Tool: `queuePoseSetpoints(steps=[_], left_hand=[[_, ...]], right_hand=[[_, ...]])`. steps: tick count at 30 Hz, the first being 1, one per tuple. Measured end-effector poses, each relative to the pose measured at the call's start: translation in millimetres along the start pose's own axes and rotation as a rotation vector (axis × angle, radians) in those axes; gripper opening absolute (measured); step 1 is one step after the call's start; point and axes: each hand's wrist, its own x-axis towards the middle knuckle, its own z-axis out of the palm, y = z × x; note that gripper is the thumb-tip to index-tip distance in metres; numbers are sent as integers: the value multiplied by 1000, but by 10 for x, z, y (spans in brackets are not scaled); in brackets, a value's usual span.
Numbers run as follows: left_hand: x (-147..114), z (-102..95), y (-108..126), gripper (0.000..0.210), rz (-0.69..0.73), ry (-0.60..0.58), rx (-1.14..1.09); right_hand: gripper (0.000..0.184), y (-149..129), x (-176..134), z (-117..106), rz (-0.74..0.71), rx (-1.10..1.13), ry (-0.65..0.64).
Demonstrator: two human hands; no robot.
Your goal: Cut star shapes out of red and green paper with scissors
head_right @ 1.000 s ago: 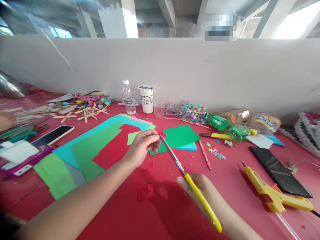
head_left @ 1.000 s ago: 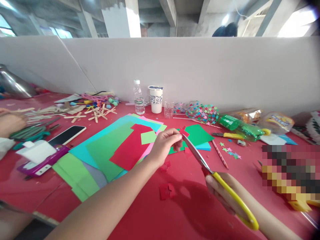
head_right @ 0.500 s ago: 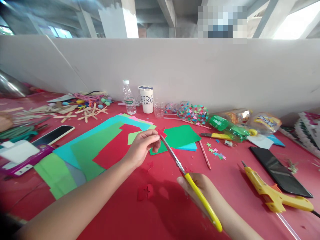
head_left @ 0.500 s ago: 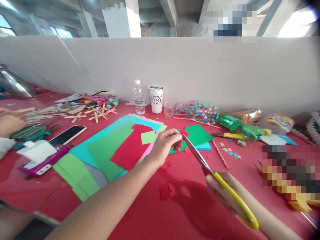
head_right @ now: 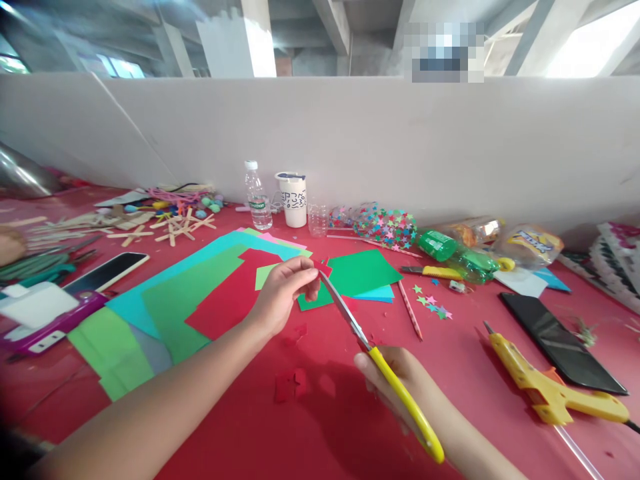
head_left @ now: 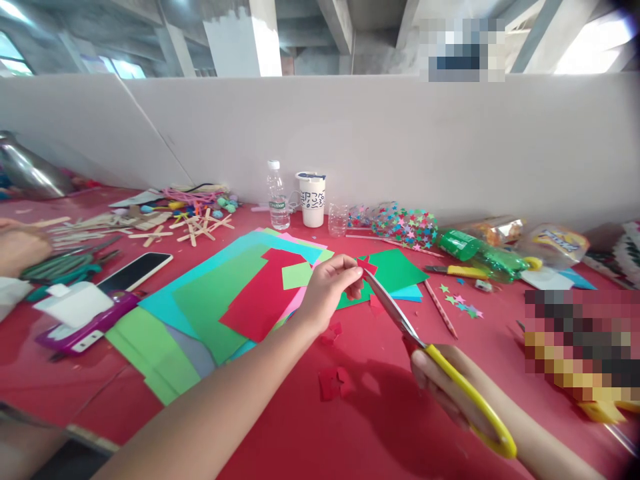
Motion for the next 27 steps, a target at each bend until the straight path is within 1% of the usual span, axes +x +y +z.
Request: queuePoseSetpoints(steps=[7,10,13,21,27], left_hand=[[-40,38,-2,12,9,-53,31],[-41,36,-5,12,10,-74,34],[-38,32,-17,11,4,-92,41],[-59,68,-36,13,-18,-73,28],[-52,68,-42,12,-33,-70,11]], right_hand=[[63,67,2,-28,-69,-9,-4],[63,78,3,-55,-70,-38,-30],[64,84,-2,-74,-57,-68,-26],[63,45,-22,-9,-24,-72,16],[65,16,-11,-17,-11,-53,25]])
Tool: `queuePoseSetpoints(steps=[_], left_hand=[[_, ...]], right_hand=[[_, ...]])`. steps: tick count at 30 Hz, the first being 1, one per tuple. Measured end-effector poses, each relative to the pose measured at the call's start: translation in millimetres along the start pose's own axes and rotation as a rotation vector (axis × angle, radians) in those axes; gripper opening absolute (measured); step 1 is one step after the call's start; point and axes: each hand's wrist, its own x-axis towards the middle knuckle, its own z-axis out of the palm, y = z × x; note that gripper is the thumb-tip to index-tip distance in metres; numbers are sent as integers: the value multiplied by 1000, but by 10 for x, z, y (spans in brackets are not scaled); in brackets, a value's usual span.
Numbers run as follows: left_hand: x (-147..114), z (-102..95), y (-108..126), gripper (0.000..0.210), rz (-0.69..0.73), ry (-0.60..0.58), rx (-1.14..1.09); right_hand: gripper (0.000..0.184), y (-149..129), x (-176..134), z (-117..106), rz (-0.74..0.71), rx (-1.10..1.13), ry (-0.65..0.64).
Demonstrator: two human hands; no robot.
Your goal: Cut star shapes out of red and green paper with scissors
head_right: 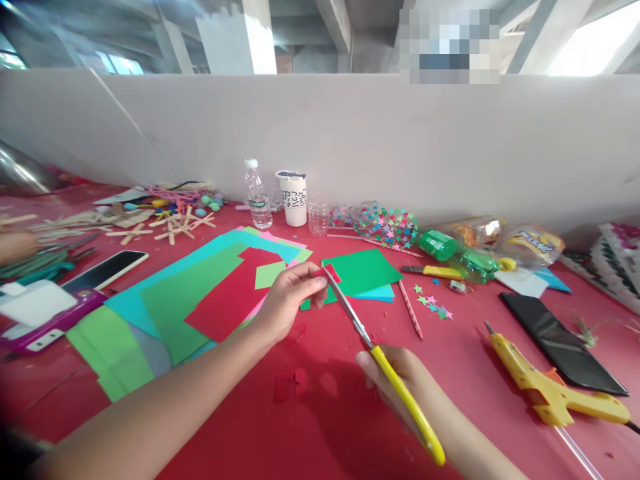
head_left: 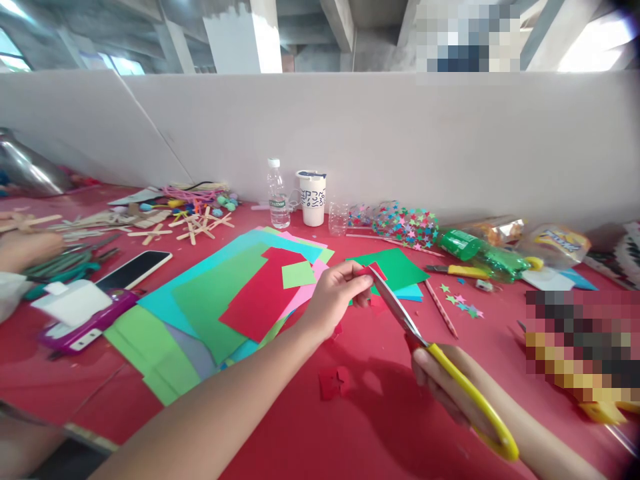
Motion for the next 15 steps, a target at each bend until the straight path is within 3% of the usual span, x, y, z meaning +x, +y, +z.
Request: queuePoseSetpoints(steps=[15], left_hand=[[-6,16,17,13,-12,16,-10]], right_hand=[[58,-34,11,10,-31,-51,49]])
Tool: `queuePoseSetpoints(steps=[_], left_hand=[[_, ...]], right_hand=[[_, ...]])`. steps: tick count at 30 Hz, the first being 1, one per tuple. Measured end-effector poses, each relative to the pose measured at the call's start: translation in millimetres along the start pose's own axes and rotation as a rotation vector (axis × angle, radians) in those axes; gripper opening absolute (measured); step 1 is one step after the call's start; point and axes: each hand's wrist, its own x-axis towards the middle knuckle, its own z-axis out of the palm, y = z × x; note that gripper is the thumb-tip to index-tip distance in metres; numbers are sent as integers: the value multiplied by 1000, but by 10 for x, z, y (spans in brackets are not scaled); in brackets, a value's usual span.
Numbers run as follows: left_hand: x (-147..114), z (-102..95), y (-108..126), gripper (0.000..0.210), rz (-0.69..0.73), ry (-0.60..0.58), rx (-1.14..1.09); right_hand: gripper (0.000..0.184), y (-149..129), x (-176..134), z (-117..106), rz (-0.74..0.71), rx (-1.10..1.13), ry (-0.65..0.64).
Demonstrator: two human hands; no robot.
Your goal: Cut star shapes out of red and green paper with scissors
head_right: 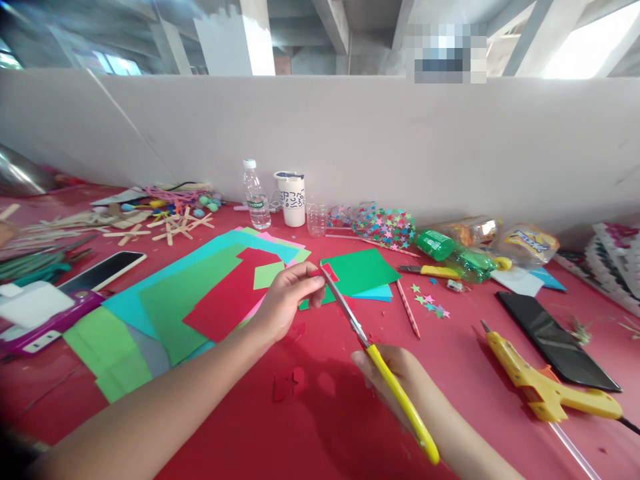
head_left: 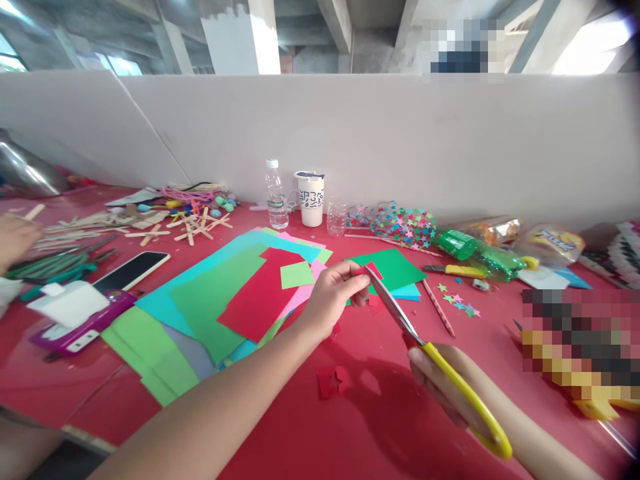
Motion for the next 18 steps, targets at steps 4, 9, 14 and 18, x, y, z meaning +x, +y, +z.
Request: queuePoseSetpoints(steps=[4,9,14,18], left_hand=[[1,-1,2,14,-10,1,-2],[-1,-1,0,13,-4,-5,-7],[3,-12,0,13,-11,-12,-11],[6,-23,-9,13,-13,-23,-38]], right_hand=[[58,-2,12,0,48,-15,-33],[58,-51,-20,6,40,-37,14],[56,-1,-17,10,56,-38,20],[53,57,24,19,39,-14,7]])
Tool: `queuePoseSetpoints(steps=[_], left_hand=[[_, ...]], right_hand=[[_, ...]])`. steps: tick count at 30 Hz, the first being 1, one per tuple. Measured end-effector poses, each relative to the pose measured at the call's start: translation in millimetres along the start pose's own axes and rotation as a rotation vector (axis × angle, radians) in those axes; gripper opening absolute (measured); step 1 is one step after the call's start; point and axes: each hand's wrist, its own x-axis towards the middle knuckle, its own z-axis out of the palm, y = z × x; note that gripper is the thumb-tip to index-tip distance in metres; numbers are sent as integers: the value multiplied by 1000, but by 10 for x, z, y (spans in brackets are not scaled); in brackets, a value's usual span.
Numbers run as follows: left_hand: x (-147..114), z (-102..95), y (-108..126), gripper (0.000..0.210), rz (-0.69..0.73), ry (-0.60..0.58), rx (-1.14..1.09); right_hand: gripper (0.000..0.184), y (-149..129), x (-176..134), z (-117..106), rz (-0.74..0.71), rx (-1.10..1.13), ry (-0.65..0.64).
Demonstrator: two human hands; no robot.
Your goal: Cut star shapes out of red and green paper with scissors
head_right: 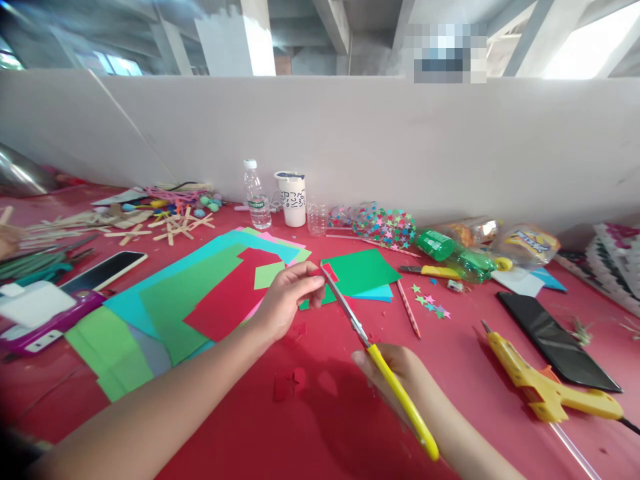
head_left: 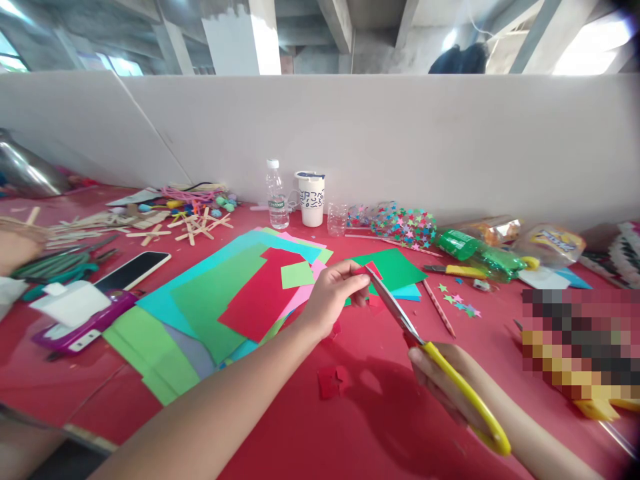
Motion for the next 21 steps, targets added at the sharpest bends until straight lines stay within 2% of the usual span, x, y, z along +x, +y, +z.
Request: queuePoseSetpoints(steps=[4,10,17,21], left_hand=[[7,-9,-16,13,-15,22,-70],[32,-16,-6,13,-45,107,-176],[0,28,10,17,-78,7,-138],[9,16,9,16,-60,56,-168]], right_hand=[[55,-29,-16,12,45,59,45],[53,-12,-13,7,21,103,71],[55,-14,-6,-4,-57,25,40],[59,-8,2,10,-24,19,39]])
